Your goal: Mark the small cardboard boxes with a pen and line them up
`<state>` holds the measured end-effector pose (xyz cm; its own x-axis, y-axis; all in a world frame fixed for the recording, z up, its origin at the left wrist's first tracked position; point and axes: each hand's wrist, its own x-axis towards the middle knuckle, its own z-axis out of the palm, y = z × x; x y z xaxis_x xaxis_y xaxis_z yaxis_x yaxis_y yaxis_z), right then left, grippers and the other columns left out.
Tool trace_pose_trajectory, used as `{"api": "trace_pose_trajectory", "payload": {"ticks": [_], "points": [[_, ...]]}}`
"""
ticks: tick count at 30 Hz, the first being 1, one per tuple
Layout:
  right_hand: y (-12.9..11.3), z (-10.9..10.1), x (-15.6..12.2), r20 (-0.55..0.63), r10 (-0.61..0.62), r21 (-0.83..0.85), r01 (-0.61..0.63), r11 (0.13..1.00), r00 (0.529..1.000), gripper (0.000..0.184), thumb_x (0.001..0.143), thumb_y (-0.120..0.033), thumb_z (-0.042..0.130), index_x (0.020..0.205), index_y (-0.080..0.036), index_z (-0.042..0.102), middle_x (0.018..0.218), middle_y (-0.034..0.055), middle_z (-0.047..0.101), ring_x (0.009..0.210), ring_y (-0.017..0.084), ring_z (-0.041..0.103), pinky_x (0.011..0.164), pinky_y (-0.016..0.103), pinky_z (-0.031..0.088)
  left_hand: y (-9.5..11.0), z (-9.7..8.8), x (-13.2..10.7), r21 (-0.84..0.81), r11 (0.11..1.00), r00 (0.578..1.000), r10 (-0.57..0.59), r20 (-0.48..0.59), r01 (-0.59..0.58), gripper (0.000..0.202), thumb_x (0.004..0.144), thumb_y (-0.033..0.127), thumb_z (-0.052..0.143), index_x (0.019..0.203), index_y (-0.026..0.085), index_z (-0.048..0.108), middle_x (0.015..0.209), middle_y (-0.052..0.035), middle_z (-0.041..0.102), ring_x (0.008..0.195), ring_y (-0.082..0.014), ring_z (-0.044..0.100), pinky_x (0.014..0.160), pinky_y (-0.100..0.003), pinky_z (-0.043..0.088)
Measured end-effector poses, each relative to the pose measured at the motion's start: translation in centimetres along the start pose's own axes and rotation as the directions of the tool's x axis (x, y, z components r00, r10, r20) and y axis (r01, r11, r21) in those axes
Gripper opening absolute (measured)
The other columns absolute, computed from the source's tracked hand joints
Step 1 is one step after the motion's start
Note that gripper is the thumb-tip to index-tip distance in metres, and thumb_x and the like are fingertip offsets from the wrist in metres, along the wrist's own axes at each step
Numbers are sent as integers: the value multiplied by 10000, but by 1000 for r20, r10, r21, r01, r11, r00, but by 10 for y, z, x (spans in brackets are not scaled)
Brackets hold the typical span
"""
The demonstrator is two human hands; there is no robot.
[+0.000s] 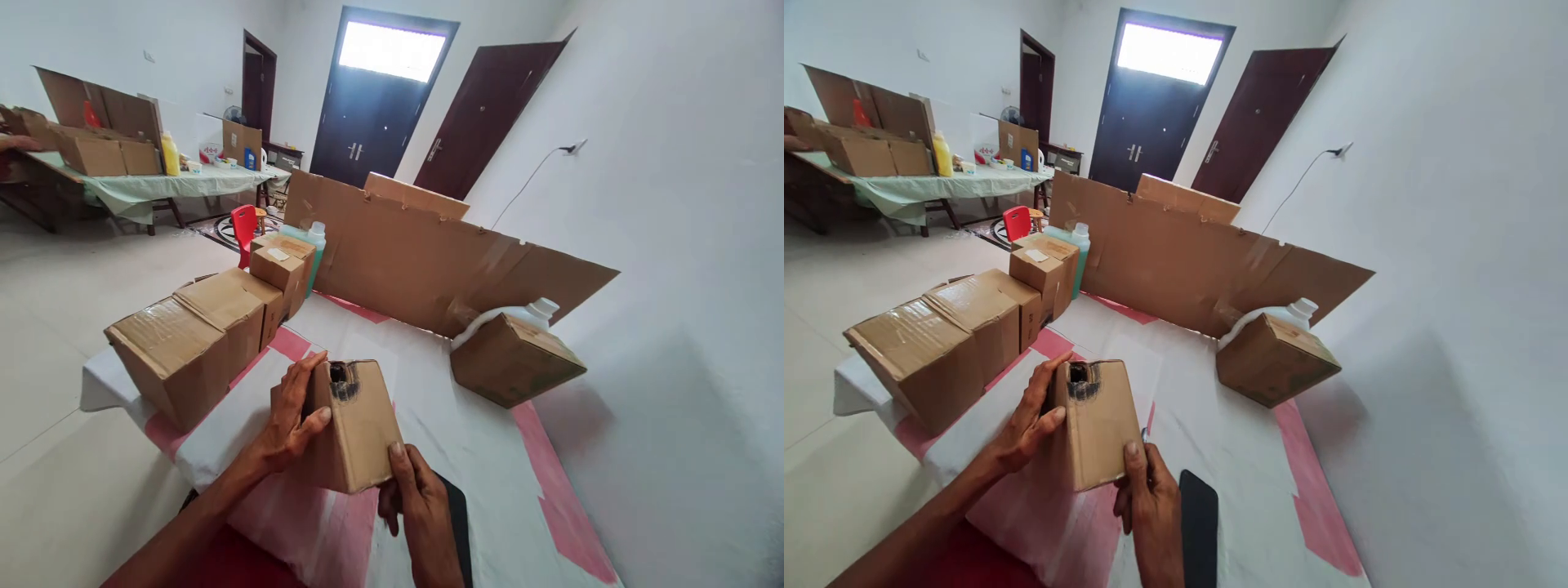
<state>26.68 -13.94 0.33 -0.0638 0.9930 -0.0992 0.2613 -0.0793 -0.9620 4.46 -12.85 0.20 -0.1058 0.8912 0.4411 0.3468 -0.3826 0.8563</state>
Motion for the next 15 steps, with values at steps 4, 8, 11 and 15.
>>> {"api": "trace_pose_trajectory", "payload": {"ticks": [4,8,11,15], "points": [[9,2,-45,9,32,32,-32,999,999,522,907,-750,539,806,-239,571,497,-41,547,389,124,435,382,228,321,24,-1,-2,-24,1000,995,-7,95,10,607,949,600,426,1450,268,508,1516,-109,515,1436,-356,434,1212,-512,337],[6,-8,-63,20,18,-47,-17,999,1000,514,883,-739,573,757,-241,601,559,-20,591,421,143,504,407,252,372,41,-3,-8,9,999,977,-32,212,31,539,893,465,557,1407,304,526,1454,-88,573,1350,-344,529,1147,-495,433],[-6,-11,-52,-176,-126,-146,100,984,976,484,839,-693,652,996,-238,697,851,61,733,734,242,688,580,313,537,47,-2,-15,27,1000,967,6,254,-13,541,884,402,576,1414,309,519,1462,-80,565,1367,-343,517,1166,-505,420],[-27,12,-24,-323,-355,-211,299,931,877,708,783,-561,758,1381,-243,552,1305,128,668,1171,342,648,963,486,564,48,-2,-27,23,995,962,87,257,-96,516,909,397,606,1412,318,523,1497,-76,532,1454,-339,436,1233,-524,345]]}}
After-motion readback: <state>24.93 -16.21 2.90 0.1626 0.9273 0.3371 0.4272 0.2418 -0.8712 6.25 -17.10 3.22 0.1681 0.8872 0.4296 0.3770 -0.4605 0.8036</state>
